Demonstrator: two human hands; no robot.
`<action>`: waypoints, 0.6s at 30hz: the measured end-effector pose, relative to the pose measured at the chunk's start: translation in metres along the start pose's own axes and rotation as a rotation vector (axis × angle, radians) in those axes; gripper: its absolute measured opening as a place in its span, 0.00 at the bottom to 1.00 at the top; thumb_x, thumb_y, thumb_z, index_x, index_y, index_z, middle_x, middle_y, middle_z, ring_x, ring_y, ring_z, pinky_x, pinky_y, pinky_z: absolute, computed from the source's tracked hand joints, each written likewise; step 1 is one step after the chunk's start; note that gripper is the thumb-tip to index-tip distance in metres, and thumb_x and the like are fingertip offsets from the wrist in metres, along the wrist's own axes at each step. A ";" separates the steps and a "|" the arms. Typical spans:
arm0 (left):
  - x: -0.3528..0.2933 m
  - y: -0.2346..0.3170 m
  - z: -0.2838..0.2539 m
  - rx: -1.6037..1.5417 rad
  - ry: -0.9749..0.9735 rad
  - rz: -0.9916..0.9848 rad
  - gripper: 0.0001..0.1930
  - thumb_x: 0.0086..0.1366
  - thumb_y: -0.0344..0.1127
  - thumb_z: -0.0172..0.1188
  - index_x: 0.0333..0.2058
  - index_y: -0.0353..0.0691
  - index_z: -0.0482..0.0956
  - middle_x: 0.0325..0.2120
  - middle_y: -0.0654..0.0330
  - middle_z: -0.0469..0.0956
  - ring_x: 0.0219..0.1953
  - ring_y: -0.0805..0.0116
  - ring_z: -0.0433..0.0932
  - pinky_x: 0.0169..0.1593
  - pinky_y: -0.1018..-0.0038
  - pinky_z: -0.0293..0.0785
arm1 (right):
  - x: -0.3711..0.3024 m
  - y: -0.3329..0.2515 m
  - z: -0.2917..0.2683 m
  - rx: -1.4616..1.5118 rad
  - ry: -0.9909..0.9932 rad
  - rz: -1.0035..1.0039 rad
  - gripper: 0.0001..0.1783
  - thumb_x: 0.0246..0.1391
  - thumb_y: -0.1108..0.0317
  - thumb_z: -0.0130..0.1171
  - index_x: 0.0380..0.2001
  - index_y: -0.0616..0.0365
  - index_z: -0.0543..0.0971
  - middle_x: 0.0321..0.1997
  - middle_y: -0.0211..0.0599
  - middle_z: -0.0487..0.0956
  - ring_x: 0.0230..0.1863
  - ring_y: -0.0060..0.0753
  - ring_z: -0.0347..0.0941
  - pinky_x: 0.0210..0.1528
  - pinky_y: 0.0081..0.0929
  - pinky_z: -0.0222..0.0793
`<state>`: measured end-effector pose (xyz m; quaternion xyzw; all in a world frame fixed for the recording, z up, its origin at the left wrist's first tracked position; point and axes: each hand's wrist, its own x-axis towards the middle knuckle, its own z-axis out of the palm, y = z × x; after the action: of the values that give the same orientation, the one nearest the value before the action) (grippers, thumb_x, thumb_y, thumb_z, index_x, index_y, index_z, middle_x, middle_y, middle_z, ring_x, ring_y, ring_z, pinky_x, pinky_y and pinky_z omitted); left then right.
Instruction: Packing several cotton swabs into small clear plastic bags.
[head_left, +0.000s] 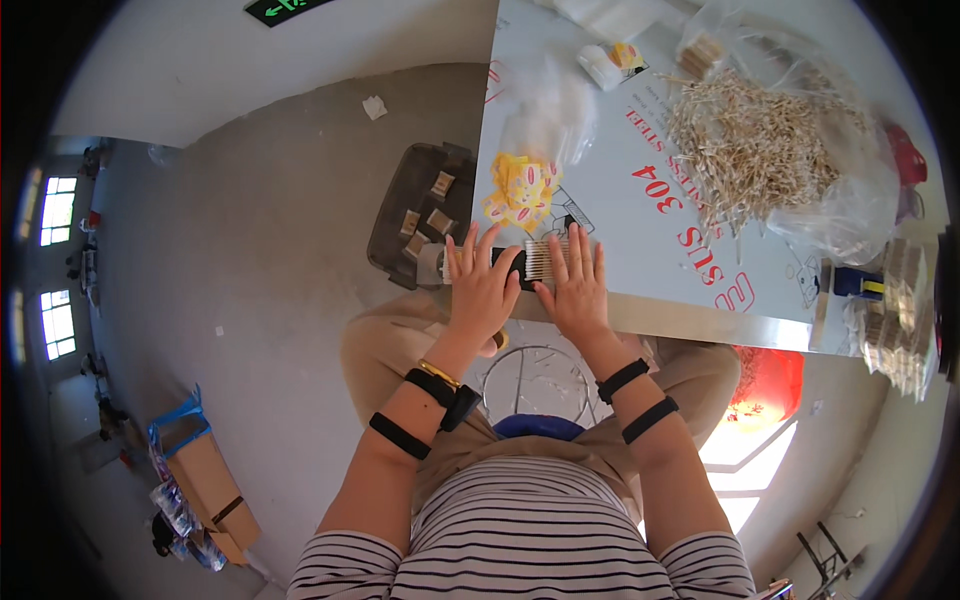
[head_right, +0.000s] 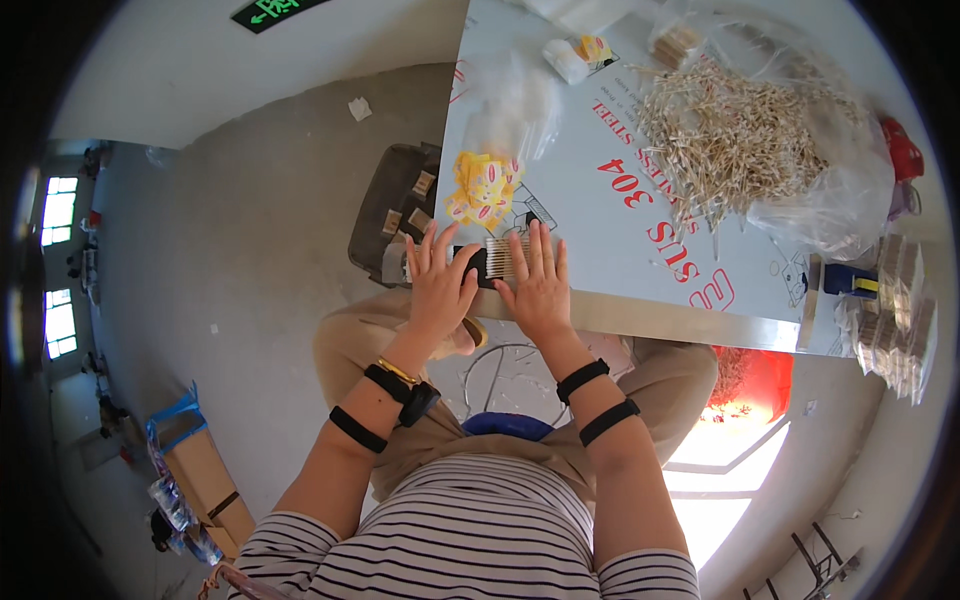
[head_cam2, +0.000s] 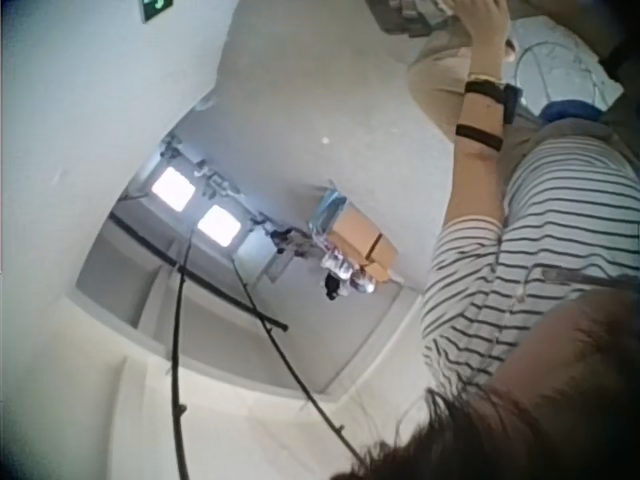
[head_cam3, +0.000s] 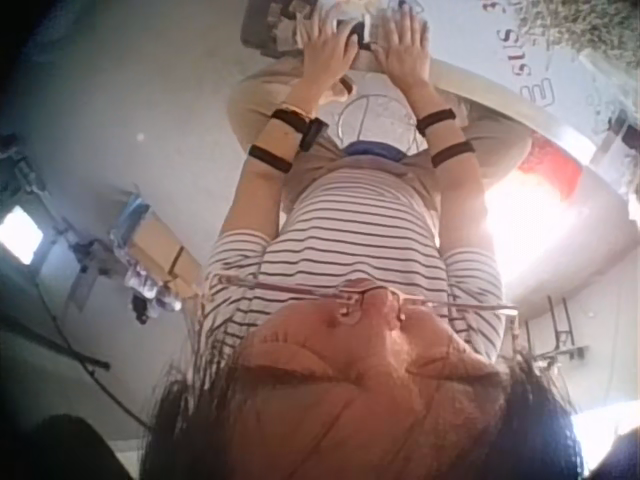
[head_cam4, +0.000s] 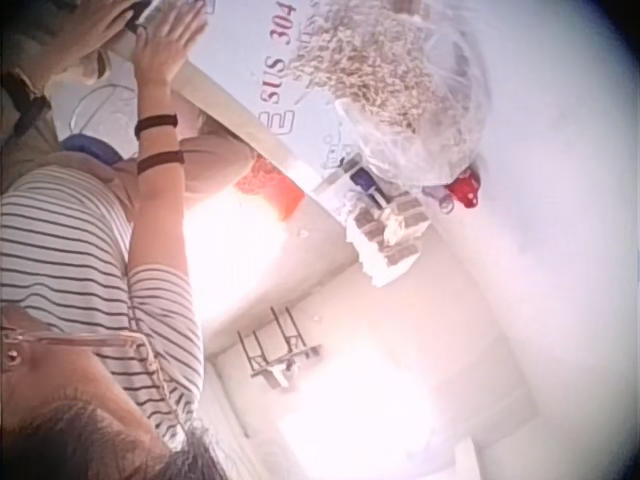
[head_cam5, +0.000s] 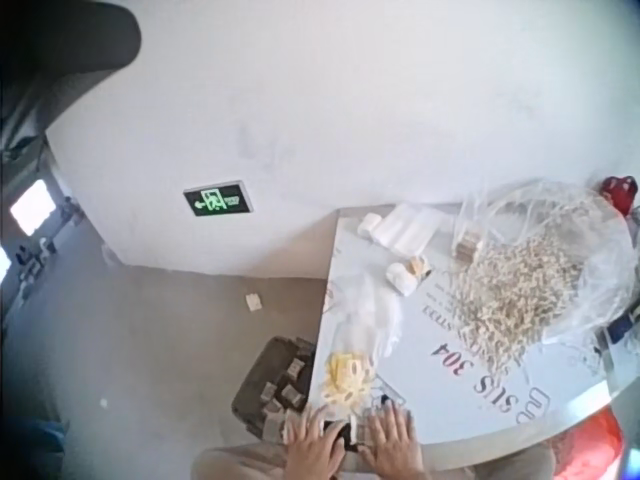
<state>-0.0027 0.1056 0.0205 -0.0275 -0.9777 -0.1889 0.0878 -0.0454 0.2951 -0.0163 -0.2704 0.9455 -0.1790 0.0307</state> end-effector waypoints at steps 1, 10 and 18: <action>0.000 -0.001 0.001 -0.009 0.001 0.007 0.19 0.65 0.36 0.60 0.55 0.47 0.78 0.67 0.52 0.64 0.75 0.43 0.52 0.76 0.34 0.36 | 0.000 0.000 0.000 0.001 0.012 -0.001 0.48 0.64 0.47 0.58 0.79 0.56 0.52 0.83 0.57 0.47 0.84 0.56 0.39 0.82 0.58 0.32; -0.009 -0.003 0.007 -0.027 -0.012 -0.020 0.19 0.64 0.36 0.61 0.54 0.48 0.78 0.67 0.53 0.63 0.75 0.42 0.52 0.75 0.31 0.36 | 0.002 0.000 0.000 0.001 0.007 0.002 0.48 0.64 0.46 0.58 0.79 0.55 0.52 0.83 0.58 0.47 0.84 0.58 0.39 0.82 0.58 0.32; -0.017 0.001 0.007 -0.011 -0.035 -0.024 0.19 0.65 0.36 0.60 0.55 0.48 0.78 0.67 0.52 0.63 0.75 0.42 0.51 0.75 0.31 0.35 | 0.002 -0.001 0.000 0.005 0.008 0.000 0.48 0.64 0.46 0.58 0.79 0.55 0.52 0.83 0.57 0.46 0.84 0.57 0.39 0.82 0.58 0.32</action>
<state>0.0129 0.1090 0.0117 -0.0195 -0.9782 -0.1950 0.0684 -0.0466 0.2935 -0.0161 -0.2698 0.9450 -0.1826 0.0276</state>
